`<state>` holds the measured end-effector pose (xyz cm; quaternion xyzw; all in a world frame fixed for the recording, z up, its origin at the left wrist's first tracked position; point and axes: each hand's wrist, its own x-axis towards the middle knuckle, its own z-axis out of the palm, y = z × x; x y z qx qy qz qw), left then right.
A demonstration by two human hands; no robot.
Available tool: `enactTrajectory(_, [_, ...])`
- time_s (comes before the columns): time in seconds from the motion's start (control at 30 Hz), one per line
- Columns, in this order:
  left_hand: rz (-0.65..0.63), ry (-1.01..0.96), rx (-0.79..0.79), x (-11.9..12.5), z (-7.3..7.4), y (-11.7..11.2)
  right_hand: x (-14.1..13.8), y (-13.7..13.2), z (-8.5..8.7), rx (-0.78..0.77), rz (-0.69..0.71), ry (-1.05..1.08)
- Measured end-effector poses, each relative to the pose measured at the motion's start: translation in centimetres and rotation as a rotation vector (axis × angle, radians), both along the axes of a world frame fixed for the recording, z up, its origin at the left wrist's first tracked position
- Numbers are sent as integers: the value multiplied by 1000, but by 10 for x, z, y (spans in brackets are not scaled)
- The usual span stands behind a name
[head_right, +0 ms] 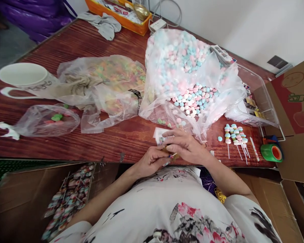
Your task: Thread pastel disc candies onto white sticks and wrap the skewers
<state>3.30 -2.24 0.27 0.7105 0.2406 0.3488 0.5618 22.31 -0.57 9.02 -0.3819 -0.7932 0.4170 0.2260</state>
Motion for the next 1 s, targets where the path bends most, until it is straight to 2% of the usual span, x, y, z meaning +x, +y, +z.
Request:
enactTrajectory(0.07, [-7,-25,-47,-3,-3,1,7,6,-1,-107,4,107])
enactTrajectory(0.17, [-32,-62,-114,-6,-7,1,15,9,0,-135,-39,142])
enactTrajectory(0.3, [-9,-62,-124,-5,-6,0,14,-3,5,7,-82,21])
enactTrajectory(0.43, [49,-33,0,0,-3,-2,5,-12,9,142,-32,-193])
enactTrajectory(0.53, [73,-34,81,5,-2,-4,-3,-15,7,169,-1,-233])
enactTrajectory(0.63, [98,-83,133,9,-1,-7,-12,-18,0,198,-26,-179])
enactTrajectory(0.8, [146,-116,178,13,-4,-13,-23,-24,-14,245,-164,-113])
enactTrajectory(0.9, [144,-84,182,13,-7,-14,-25,-23,-19,180,-197,-21])
enactTrajectory(1.0, [125,-49,175,12,-8,-12,-24,-20,-21,52,-254,154])
